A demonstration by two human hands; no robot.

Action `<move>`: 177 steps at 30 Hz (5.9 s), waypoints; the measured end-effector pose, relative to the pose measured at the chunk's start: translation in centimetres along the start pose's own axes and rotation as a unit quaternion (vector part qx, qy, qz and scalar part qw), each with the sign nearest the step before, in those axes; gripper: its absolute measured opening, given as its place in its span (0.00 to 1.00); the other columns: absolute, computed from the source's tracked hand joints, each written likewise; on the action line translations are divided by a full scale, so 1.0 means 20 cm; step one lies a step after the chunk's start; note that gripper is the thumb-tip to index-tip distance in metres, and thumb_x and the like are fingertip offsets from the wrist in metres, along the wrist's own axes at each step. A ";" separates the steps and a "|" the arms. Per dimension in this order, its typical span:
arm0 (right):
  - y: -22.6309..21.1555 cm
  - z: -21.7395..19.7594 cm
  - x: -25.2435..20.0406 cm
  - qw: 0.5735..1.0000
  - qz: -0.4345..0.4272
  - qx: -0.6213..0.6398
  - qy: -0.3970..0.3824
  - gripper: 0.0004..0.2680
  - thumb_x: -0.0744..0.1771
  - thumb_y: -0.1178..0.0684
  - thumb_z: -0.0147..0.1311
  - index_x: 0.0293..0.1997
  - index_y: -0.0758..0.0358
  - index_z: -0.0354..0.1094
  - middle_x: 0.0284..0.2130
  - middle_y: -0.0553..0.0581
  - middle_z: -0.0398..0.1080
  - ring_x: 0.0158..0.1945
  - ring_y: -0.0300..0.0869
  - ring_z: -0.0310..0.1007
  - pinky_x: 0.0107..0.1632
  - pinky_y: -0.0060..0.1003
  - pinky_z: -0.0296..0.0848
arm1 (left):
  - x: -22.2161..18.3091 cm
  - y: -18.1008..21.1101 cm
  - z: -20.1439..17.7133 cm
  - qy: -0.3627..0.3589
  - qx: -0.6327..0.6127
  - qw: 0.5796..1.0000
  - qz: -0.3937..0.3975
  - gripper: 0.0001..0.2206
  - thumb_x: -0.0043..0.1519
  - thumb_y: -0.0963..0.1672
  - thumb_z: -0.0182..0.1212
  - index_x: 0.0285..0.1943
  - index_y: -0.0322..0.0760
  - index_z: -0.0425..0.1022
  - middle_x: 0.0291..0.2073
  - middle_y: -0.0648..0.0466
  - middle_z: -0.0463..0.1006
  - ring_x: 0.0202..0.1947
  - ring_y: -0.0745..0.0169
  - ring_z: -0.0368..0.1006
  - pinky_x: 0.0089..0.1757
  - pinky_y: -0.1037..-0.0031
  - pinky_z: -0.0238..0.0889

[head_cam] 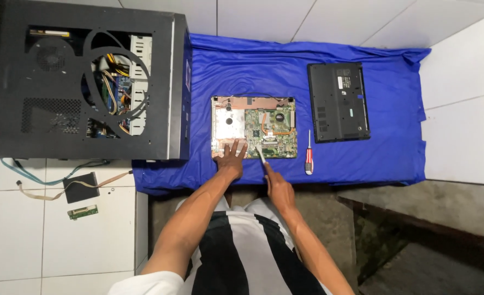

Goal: Cleaning a laptop motherboard using a small brush to remove dust and debris.

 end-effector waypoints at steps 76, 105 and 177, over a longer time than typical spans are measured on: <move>0.30 0.14 0.16 0.967 0.112 0.225 -0.044 0.20 0.68 0.64 0.47 0.60 0.38 0.73 0.36 0.66 0.73 0.50 0.61 0.74 0.58 0.51 0.71 | 0.00 0.03 0.02 0.009 0.019 0.999 -0.034 0.41 0.67 0.36 0.50 0.82 0.57 0.28 0.80 0.46 0.20 0.78 0.35 0.26 0.53 0.27 0.55; 0.30 0.06 0.19 0.972 0.147 0.182 -0.011 0.20 0.67 0.65 0.46 0.60 0.39 0.73 0.37 0.63 0.73 0.49 0.59 0.75 0.57 0.50 0.72 | 0.08 0.00 0.07 0.014 0.026 0.999 -0.014 0.38 0.68 0.36 0.45 0.82 0.58 0.27 0.80 0.47 0.21 0.78 0.35 0.26 0.49 0.32 0.63; 0.64 0.07 0.26 0.967 0.209 0.144 0.033 0.16 0.68 0.60 0.50 0.52 0.30 0.75 0.41 0.53 0.76 0.54 0.55 0.75 0.59 0.53 0.70 | 0.07 -0.01 0.03 0.013 0.018 1.000 0.000 0.40 0.65 0.36 0.49 0.82 0.58 0.31 0.80 0.50 0.24 0.78 0.37 0.29 0.49 0.32 0.62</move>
Point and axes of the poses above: each hand's wrist, its own x-axis towards the middle knuckle, its own z-axis out of the palm, y = z × x, the point moved 7 cm from there along x, towards the middle knuckle
